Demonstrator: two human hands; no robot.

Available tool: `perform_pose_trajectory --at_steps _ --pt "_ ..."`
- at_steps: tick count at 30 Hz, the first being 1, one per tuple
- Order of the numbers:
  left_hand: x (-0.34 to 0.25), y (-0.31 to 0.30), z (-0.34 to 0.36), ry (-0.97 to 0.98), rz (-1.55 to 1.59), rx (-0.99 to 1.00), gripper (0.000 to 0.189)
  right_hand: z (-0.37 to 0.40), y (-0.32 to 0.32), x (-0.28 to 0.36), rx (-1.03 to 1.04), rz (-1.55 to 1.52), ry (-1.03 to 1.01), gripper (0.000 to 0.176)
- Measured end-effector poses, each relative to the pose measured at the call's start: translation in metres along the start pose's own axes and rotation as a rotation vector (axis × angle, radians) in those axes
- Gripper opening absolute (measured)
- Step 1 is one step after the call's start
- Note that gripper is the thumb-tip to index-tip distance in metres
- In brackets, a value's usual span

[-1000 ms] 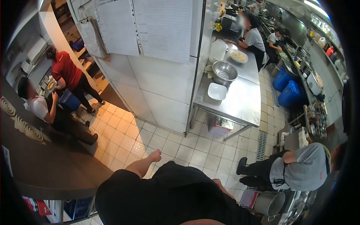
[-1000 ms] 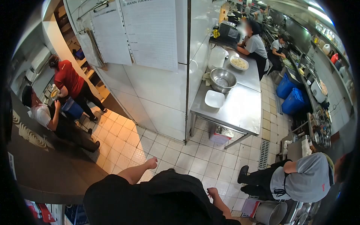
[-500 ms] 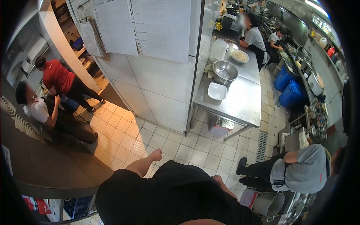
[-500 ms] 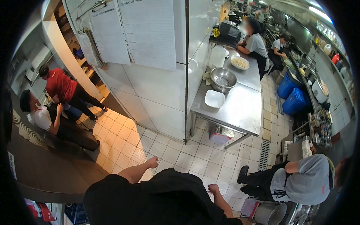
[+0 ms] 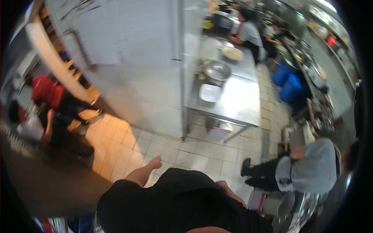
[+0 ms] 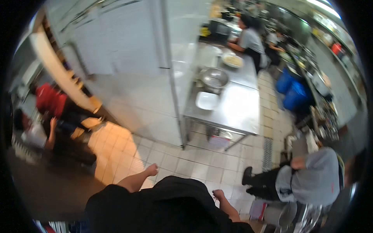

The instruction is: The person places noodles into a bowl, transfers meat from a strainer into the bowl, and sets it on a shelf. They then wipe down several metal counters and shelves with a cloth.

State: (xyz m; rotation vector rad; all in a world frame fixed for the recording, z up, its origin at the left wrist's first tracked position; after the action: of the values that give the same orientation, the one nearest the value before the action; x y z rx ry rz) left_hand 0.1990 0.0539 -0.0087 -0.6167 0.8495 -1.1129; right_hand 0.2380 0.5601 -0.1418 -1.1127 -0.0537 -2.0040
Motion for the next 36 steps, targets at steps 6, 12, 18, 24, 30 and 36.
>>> perform_pose_trajectory --at_steps 6,12,18,24,30,36 --pt "-0.022 0.013 -0.037 0.055 -0.204 0.061 0.033 0.059 -0.041 0.033 -0.311 -0.422 0.36 0.032" --pt "-0.133 0.019 -0.062 0.076 -0.068 0.134 0.032 0.095 -0.061 -0.023 -0.331 -0.17 0.433 0.034" --pt "-0.214 0.009 -0.106 0.241 -0.25 0.255 0.031 0.176 -0.06 -0.08 -0.379 -0.47 0.834 0.034" --pt "-0.23 -0.016 -0.215 0.265 -0.319 0.299 0.027 0.176 -0.071 -0.08 -0.514 -0.488 0.855 0.036" --pt "-0.314 -0.069 -0.27 0.44 -0.406 0.304 0.033 0.12 -0.111 -0.005 -0.592 -0.556 0.701 0.034" --pt "-0.301 -0.009 -0.348 0.859 -0.965 0.465 0.029 0.058 -0.146 0.041 -0.726 -0.453 0.491 0.037"
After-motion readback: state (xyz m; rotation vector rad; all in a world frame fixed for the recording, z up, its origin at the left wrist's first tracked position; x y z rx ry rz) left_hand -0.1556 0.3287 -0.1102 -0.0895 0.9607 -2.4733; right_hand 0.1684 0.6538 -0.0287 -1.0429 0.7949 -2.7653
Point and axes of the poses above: each hand's wrist, its own z-axis away from the middle knuckle, its own y-axis out of the palm, x = y × z, the point moved 10 cm from there along -z, towards the middle knuckle, and after that the axes turned 15 degrees about -z, right-handed, at the moved point
